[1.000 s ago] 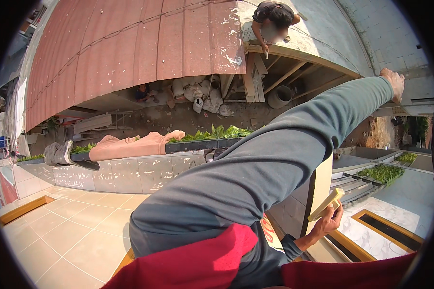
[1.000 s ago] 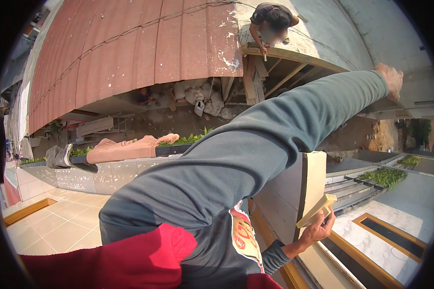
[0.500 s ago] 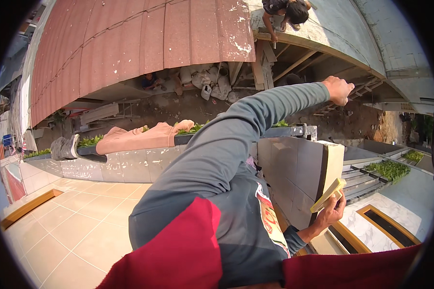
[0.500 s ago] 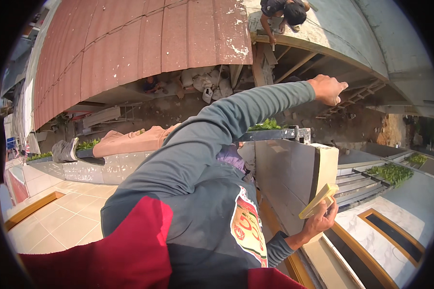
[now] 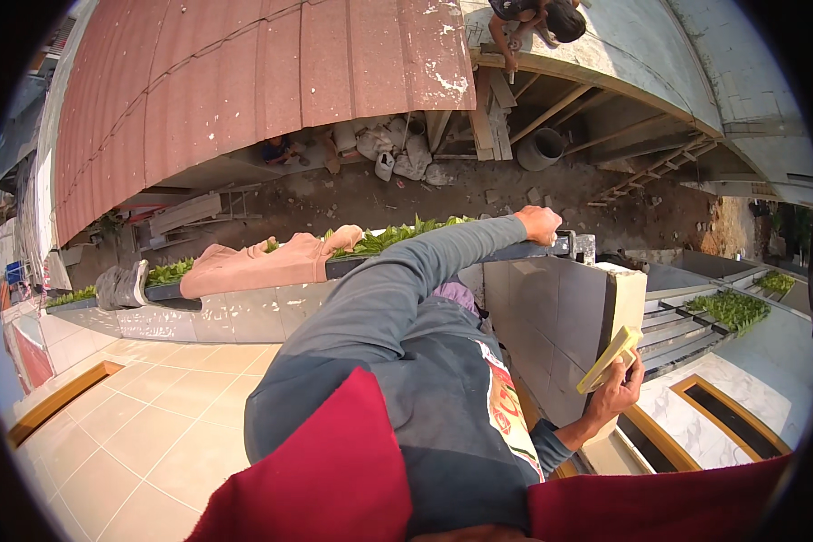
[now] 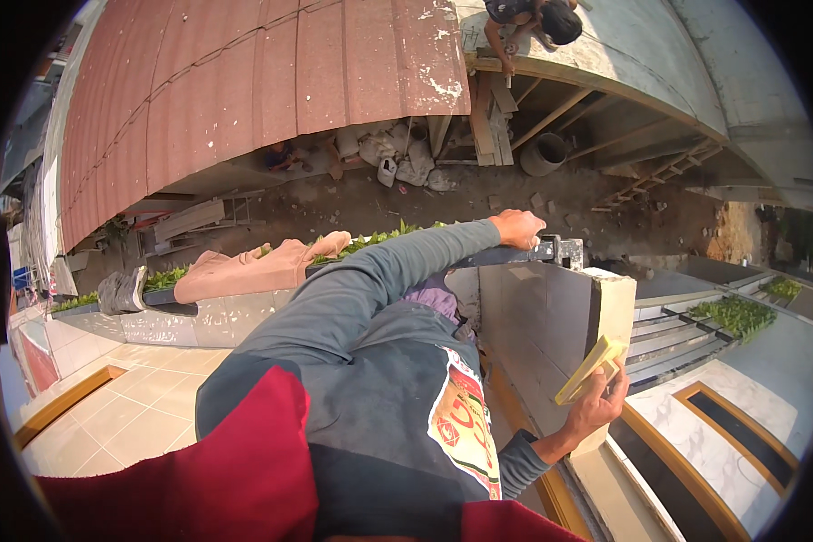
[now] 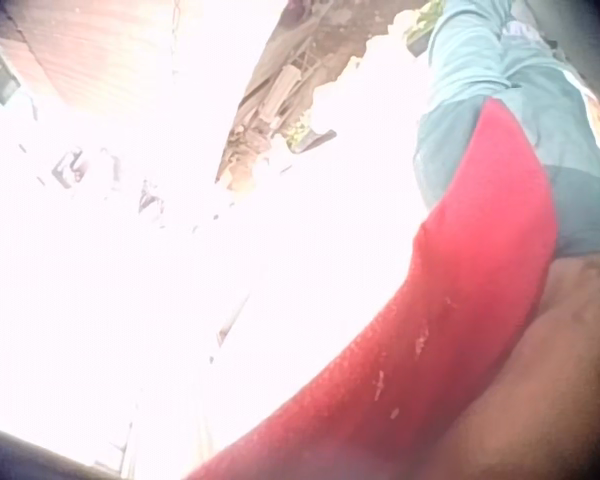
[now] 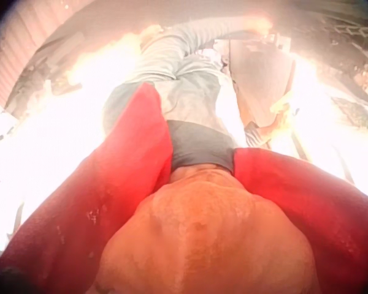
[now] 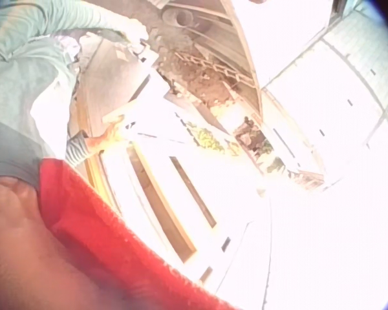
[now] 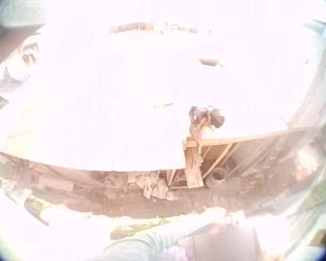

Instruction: The person applies plaster to a wall corner using a trowel and smooths it with a yellow sponge. They repeatedly dip the tools into a bucket of plaster to continue the coating process.

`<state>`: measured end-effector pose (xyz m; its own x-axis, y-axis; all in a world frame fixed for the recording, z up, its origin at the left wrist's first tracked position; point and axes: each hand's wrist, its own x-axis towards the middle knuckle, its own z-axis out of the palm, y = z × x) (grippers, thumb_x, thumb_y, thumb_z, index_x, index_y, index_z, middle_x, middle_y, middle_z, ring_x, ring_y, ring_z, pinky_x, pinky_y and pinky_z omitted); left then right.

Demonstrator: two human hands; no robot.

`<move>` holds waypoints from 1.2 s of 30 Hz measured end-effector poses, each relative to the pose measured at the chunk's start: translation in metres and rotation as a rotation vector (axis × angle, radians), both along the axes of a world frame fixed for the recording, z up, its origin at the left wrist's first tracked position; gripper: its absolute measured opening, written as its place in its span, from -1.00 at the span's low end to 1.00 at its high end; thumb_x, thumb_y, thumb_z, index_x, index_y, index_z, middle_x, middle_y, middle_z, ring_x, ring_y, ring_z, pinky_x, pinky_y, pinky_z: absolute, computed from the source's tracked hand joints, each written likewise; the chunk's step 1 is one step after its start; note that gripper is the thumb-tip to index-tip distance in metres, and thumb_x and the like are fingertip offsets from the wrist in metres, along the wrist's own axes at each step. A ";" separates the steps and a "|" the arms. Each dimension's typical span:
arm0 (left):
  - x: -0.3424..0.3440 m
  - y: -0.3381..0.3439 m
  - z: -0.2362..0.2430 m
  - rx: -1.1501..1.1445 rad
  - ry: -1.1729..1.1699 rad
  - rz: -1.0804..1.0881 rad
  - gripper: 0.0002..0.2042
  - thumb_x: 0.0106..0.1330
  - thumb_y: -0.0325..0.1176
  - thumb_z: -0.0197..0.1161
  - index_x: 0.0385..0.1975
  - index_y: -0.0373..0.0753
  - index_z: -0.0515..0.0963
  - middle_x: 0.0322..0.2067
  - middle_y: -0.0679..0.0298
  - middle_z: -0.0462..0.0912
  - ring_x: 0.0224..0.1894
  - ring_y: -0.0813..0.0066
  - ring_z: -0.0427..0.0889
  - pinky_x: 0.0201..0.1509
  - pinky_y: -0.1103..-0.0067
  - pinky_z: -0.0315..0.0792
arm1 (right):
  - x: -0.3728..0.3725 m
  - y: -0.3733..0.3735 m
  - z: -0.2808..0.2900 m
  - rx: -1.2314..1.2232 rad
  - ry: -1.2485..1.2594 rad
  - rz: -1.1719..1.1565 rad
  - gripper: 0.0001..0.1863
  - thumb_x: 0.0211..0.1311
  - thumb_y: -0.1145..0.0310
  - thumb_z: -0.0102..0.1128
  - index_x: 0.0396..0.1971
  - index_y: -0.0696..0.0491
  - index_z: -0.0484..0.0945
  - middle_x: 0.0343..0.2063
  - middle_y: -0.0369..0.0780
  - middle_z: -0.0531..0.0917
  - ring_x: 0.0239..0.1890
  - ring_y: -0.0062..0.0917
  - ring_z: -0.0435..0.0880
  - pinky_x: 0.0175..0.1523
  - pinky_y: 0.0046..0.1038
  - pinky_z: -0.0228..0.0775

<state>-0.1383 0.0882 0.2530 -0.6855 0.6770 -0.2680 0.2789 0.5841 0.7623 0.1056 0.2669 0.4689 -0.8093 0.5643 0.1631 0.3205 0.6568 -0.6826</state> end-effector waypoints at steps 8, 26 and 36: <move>-0.002 0.005 -0.011 0.014 0.016 -0.040 -0.51 0.17 -0.19 0.20 0.12 -0.22 0.52 -0.07 -0.12 0.66 0.00 -0.10 0.64 0.09 0.16 0.50 | 0.008 -0.022 0.000 -0.053 0.040 -0.020 -0.69 0.20 0.44 0.15 -0.08 0.24 0.58 -0.22 -0.18 0.62 -0.21 -0.45 0.59 -0.07 -0.43 0.46; -0.084 0.168 0.503 0.510 0.818 -0.038 -0.28 0.23 -0.24 0.17 0.39 -0.35 0.13 -0.04 -0.12 0.64 0.05 -0.07 0.63 0.19 0.21 0.48 | 0.038 -0.050 0.010 0.031 0.150 -0.094 -0.69 0.05 0.49 0.26 -0.17 0.25 0.60 -0.30 -0.06 0.63 -0.25 -0.27 0.65 -0.09 -0.38 0.48; -0.107 0.132 0.444 0.441 0.863 -0.099 -0.17 0.26 -0.20 0.19 0.47 -0.33 -0.05 -0.08 -0.14 0.65 -0.03 -0.06 0.67 0.10 0.19 0.52 | 0.045 -0.050 0.003 0.056 0.183 -0.133 -0.69 0.06 0.46 0.24 -0.17 0.24 0.60 -0.29 -0.04 0.64 -0.25 -0.24 0.65 -0.09 -0.35 0.49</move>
